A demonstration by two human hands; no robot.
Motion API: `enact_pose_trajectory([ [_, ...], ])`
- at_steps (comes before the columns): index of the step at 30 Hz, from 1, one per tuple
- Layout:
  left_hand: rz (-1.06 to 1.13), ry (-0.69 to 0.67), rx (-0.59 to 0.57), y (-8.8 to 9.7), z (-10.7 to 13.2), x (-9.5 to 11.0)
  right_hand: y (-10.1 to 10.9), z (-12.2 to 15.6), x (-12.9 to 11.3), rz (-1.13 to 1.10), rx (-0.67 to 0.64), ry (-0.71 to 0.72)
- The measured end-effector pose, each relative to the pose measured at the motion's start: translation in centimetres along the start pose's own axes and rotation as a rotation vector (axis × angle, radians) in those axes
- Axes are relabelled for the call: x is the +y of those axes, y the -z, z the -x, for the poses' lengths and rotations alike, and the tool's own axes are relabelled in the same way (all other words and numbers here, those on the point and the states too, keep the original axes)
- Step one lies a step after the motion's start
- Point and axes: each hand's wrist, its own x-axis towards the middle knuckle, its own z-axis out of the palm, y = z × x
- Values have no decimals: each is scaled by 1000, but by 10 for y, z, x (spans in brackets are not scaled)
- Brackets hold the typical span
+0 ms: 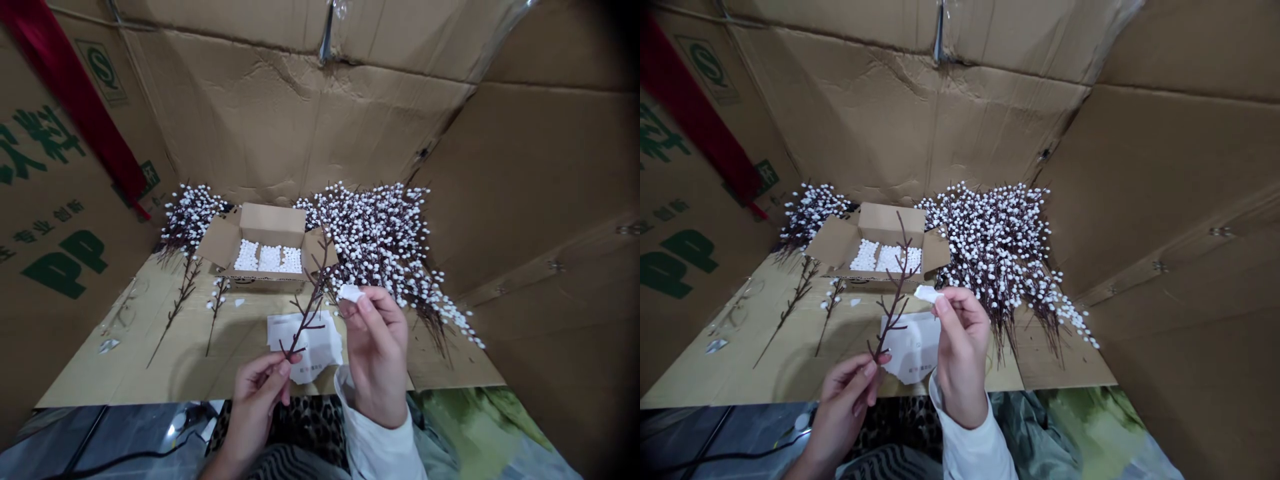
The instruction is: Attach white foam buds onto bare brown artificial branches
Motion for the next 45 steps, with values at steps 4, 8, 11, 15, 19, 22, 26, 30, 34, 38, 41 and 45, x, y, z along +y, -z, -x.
enact_pose_trajectory([
  [4,-31,-20,-35,3,0,-2,0,1,6,40,-48,-39],
  [8,4,-19,-23,2,-1,-2,1,2,8,25,-48,-91],
  [11,18,-7,-9,0,-2,-1,1,-1,4,-66,-21,-58],
  [15,7,-5,-15,1,-2,-3,-1,-8,-1,-130,-9,-44],
  [19,-38,-39,-54,6,-1,-7,-6,-13,-3,-52,-19,-8],
  [22,-63,-69,-75,9,-2,-10,-9,-15,-2,12,-18,56],
  [26,-99,-84,-92,10,-3,-10,-10,-16,-1,51,-16,88],
  [30,-110,-85,-71,9,-3,-9,-8,-19,-4,0,1,80],
  [34,-122,-78,-77,9,-3,-10,-7,-20,-7,-32,-8,54],
  [38,-98,-89,-77,11,-4,-11,-8,-19,-6,-5,-27,73],
  [41,-118,-101,-90,13,-4,-13,-7,-17,-5,66,-37,117],
  [45,-127,-104,-108,16,-4,-16,-3,-16,-7,67,-21,136],
])
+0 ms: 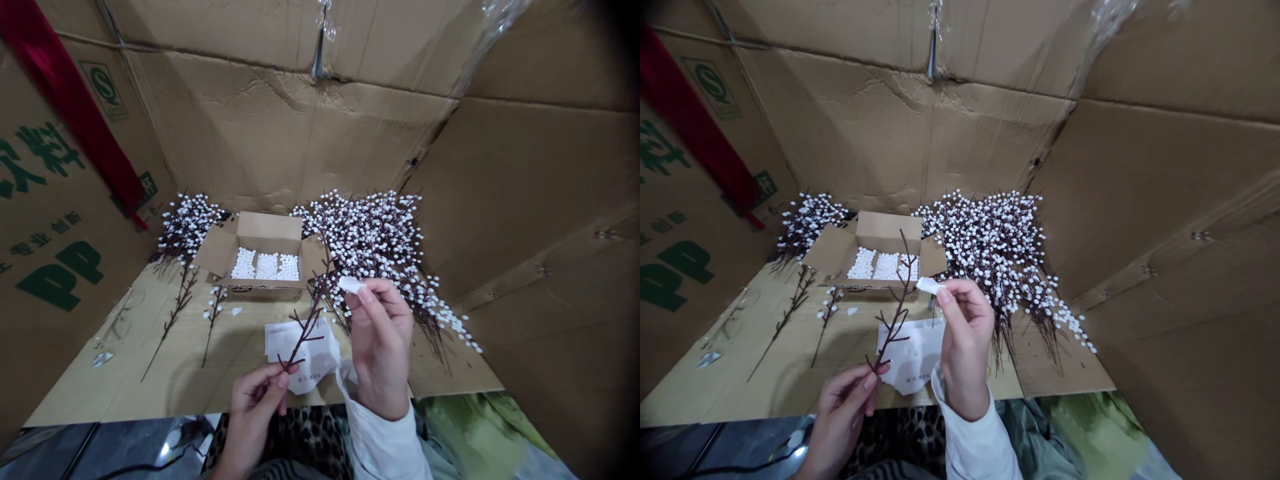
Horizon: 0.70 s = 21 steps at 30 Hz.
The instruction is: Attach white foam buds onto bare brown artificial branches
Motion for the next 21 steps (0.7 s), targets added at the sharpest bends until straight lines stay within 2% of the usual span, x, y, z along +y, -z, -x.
enact_pose_trajectory([
  [3,-7,-1,-9,1,0,-1,1,0,-2,-35,31,6],
  [10,15,-36,-28,3,-1,-2,0,0,1,8,-28,20],
  [16,40,-37,-19,2,-1,-3,2,-1,-1,-50,23,-9],
  [21,43,-35,-24,2,-2,-2,1,-2,-1,-54,-1,-22],
])
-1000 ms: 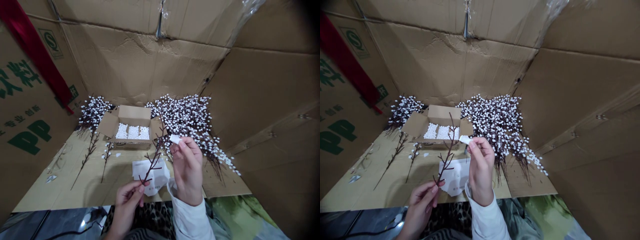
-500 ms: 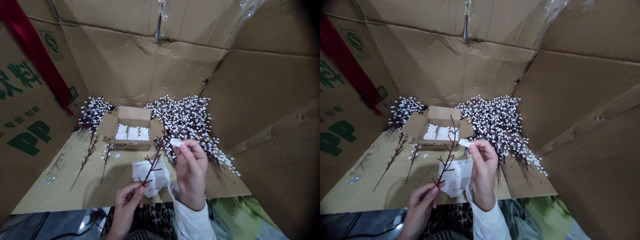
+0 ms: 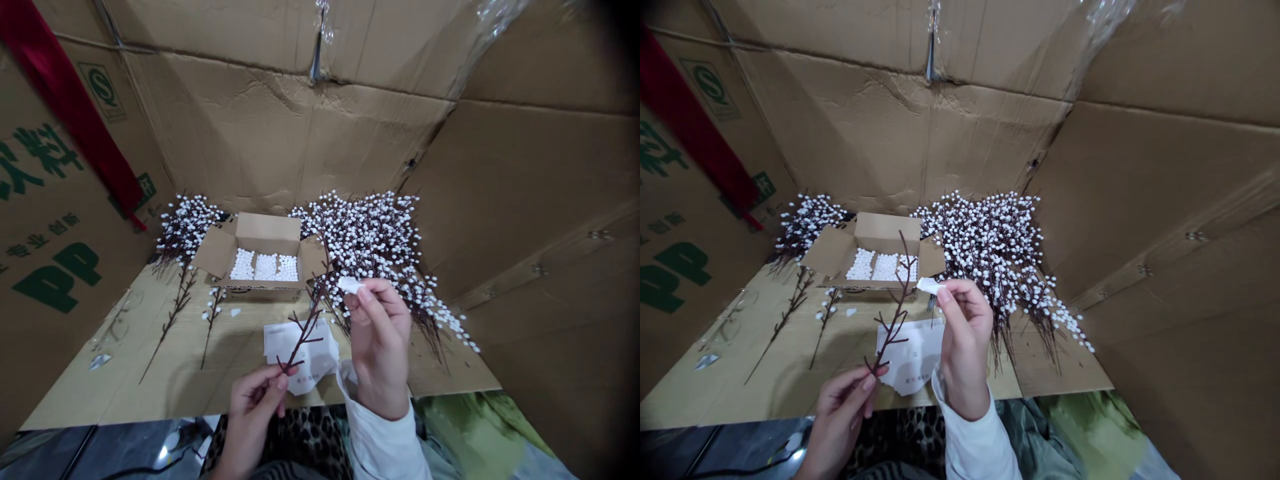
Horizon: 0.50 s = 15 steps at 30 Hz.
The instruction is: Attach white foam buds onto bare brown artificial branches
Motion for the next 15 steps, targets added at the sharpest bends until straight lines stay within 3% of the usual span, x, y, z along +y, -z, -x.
enact_pose_trajectory([
  [15,-39,4,-14,1,1,1,-3,-7,0,-42,-2,-155],
])
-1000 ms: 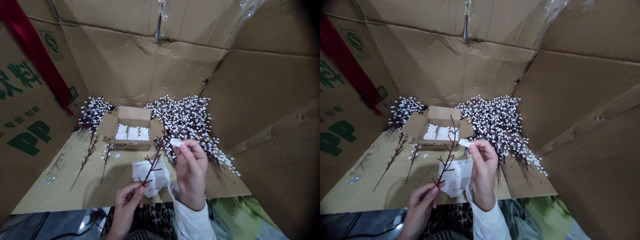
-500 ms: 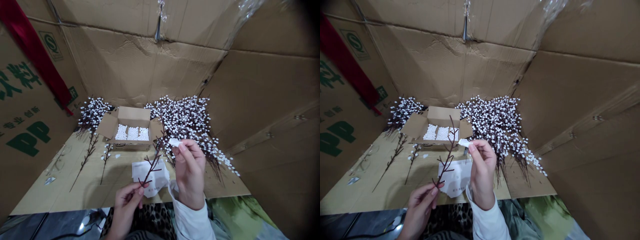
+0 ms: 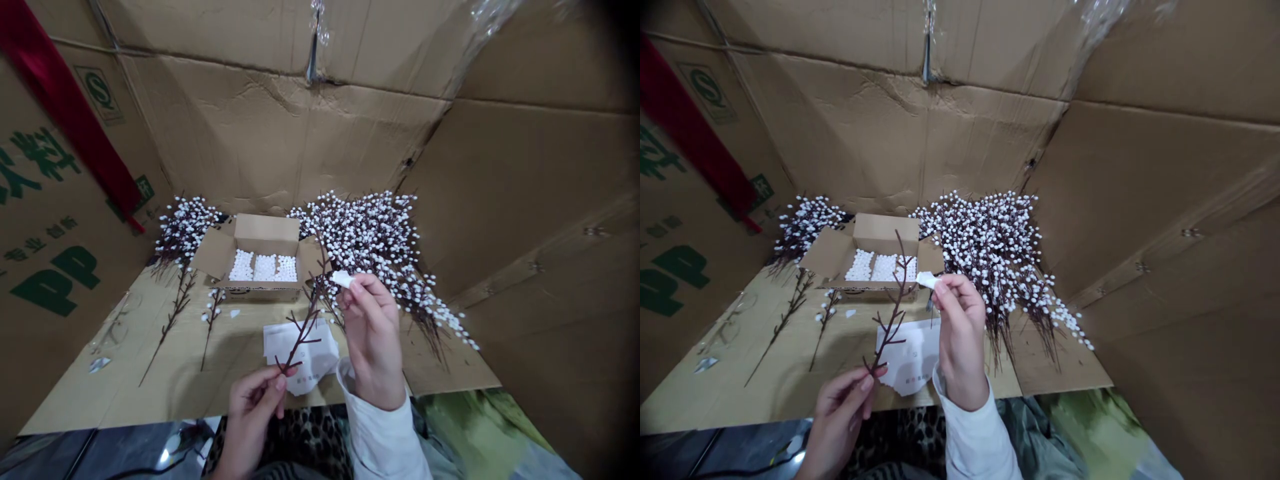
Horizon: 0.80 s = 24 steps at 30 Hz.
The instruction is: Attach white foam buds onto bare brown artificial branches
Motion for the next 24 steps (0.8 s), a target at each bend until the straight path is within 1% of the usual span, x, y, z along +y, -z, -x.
enact_pose_trajectory([
  [7,34,7,42,-2,0,4,-1,-1,0,-49,5,7],
  [13,-7,10,25,-2,-1,3,0,0,0,-35,-5,-20],
  [17,-26,5,44,-2,0,3,1,0,-3,-94,15,0],
  [20,-38,6,44,-2,2,3,1,-1,-7,-125,-9,9],
  [24,-42,13,37,0,2,2,-3,-3,-12,-111,-35,85],
])
